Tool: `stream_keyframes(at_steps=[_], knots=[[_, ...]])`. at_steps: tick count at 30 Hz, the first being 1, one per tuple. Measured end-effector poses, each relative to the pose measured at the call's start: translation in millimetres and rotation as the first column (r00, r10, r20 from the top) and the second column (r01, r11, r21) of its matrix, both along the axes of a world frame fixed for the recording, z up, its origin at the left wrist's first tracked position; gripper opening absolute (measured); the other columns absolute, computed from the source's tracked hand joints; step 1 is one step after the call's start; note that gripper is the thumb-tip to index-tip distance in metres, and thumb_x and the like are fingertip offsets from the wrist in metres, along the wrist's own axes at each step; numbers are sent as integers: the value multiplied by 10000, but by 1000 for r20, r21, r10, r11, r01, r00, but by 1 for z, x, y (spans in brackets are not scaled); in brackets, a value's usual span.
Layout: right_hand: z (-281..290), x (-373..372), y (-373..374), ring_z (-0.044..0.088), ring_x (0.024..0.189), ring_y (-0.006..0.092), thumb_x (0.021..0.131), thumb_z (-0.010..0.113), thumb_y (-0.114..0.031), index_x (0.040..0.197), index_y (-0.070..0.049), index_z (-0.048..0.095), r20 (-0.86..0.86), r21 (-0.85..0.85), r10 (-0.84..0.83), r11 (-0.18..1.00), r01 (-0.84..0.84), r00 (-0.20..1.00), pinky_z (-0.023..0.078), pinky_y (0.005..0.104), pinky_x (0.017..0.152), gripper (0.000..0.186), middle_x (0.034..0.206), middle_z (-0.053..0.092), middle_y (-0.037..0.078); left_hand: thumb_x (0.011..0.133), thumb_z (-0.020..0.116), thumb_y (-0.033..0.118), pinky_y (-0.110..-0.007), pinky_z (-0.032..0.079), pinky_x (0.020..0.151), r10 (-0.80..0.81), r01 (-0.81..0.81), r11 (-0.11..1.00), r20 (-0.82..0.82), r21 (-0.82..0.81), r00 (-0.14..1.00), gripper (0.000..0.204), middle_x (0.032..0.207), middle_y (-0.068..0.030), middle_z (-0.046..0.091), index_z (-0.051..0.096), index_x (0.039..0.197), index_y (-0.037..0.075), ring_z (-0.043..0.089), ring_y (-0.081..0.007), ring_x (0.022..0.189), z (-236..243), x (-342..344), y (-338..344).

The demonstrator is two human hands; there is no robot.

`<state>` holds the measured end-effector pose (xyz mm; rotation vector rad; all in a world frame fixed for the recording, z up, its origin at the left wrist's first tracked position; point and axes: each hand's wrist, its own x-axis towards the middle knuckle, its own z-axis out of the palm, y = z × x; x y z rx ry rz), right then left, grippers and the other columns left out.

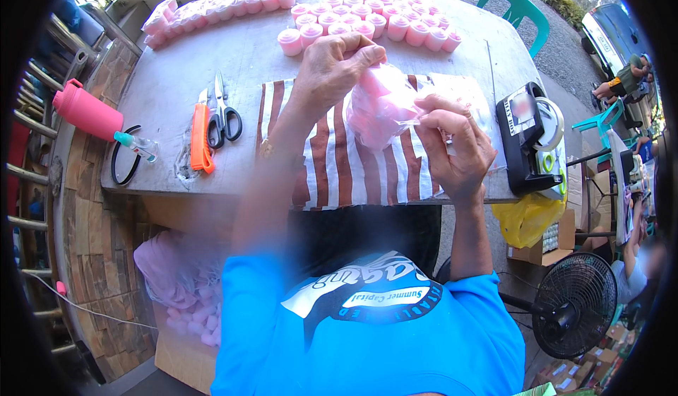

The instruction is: The person places pink cotton balls into small clear plastic bags, folds the top, and seals each bag with a piece of tape. The sealed bags are then placed on the table in a row.

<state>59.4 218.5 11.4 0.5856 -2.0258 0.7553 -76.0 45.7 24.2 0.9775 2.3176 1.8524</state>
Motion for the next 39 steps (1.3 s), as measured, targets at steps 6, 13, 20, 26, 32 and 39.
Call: stream_keyframes(at_steps=[6, 13, 20, 26, 32, 39], knots=[[-10, 10, -14, 700, 878, 195, 897, 682, -30, 981, -36, 648, 198, -455, 107, 891, -5, 974, 585, 307, 752, 91, 1045, 692, 125, 992, 619, 260, -233, 530, 742, -6, 5, 999, 20, 37, 1000, 280, 883, -75, 720, 722, 1002, -1, 667, -104, 815, 0, 3, -2], [-10, 10, -14, 676, 847, 150, 904, 693, -58, 984, -26, 639, 242, -444, 84, 896, 33, 967, 562, 269, 775, 101, 966, 677, 92, 972, 651, 268, -230, 534, 728, -26, 24, 998, 31, 64, 999, 287, 875, -72, 726, 722, 1024, -5, 669, -100, 797, 0, 1, -4], [1, 21, -25, 652, 808, 104, 924, 663, -24, 1032, -40, 607, 340, -583, 160, 809, 74, 927, 536, 216, 750, 123, 889, 662, 47, 934, 704, 224, -238, 544, 725, -14, 12, 989, 11, 146, 1000, 237, 867, -67, 723, 730, 1020, 5, 679, -111, 811, -1, 1, -8], [1, 21, -21, 621, 774, 80, 931, 656, -24, 1037, -52, 582, 341, -711, 335, 703, 8, 878, 526, 200, 727, 132, 890, 644, 42, 940, 694, 264, -261, 539, 750, -105, 96, 976, 33, 197, 994, 244, 853, -68, 712, 734, 948, 24, 674, -119, 813, -3, 1, -21], [3, 20, -22, 614, 788, 76, 938, 646, -25, 1039, -54, 579, 291, -759, 428, 648, -66, 856, 522, 199, 719, 125, 913, 637, 48, 997, 593, 362, -282, 502, 815, -184, 181, 977, 17, 111, 983, 348, 878, -49, 687, 712, 945, 39, 634, -111, 877, 4, -5, -25], [-5, 16, -13, 609, 789, 71, 946, 632, -29, 1023, -52, 613, 308, -788, 464, 614, -50, 831, 512, 203, 724, 82, 894, 638, 33, 993, 576, 421, -313, 504, 874, -4, 18, 996, 152, -87, 988, 427, 1141, -91, 643, 598, 1215, 57, 600, -158, 1073, 1, -11, -19]])
